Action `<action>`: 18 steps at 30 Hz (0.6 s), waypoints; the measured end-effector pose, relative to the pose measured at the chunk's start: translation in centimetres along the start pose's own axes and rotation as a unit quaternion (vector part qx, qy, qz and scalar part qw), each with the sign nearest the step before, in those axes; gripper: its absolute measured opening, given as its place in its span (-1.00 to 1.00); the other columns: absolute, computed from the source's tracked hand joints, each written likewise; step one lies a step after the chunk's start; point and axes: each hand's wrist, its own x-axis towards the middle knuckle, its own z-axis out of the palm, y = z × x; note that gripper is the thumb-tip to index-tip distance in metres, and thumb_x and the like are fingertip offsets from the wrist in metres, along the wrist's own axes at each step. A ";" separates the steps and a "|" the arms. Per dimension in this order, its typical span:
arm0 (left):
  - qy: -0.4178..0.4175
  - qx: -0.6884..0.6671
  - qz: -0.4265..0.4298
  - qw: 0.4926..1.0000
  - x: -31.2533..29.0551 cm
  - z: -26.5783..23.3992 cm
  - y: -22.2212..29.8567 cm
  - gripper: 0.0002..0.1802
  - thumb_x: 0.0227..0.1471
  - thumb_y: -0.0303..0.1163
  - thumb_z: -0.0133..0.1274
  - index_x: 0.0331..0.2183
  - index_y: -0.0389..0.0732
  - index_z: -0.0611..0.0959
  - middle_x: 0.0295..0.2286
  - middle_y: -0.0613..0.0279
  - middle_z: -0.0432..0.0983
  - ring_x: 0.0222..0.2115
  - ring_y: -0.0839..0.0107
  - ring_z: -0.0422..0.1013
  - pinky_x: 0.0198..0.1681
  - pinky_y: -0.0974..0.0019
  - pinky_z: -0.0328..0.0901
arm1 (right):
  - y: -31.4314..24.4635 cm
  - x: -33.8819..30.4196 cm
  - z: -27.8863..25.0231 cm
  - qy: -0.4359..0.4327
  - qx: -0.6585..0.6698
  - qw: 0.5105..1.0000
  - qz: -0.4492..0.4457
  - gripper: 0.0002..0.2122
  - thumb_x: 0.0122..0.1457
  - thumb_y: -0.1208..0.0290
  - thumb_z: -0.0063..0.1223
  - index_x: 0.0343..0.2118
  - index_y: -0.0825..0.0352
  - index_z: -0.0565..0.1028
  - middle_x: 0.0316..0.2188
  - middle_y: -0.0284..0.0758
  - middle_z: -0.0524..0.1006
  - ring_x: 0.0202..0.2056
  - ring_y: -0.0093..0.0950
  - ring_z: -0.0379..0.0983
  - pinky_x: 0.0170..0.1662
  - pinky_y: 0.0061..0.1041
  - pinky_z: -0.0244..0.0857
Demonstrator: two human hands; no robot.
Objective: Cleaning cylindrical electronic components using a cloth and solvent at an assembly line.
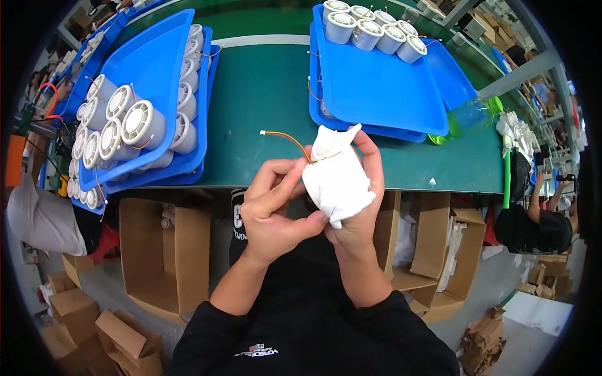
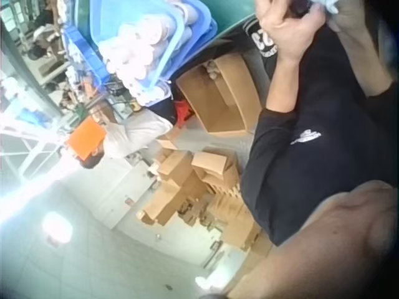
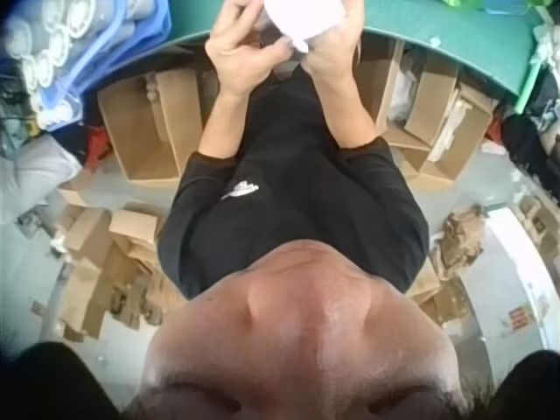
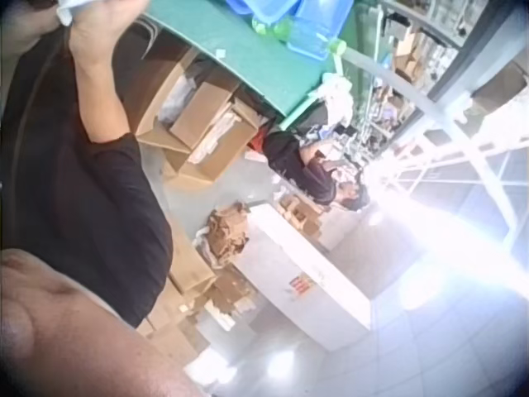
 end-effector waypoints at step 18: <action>-0.037 0.129 0.039 0.990 0.5 -1.0 0.2 -0.29 -0.52 -0.59 0.36 -0.13 -0.25 0.64 -0.20 0.00 0.48 -0.25 0.22 0.52 -0.27 0.32 0.49 | 1.2 -0.9 -0.2 0.063 0.093 0.993 0.024 -0.25 0.03 0.53 0.20 0.22 0.35 -0.03 -0.04 -0.09 0.37 -0.13 -0.30 0.49 -0.07 -0.33 0.44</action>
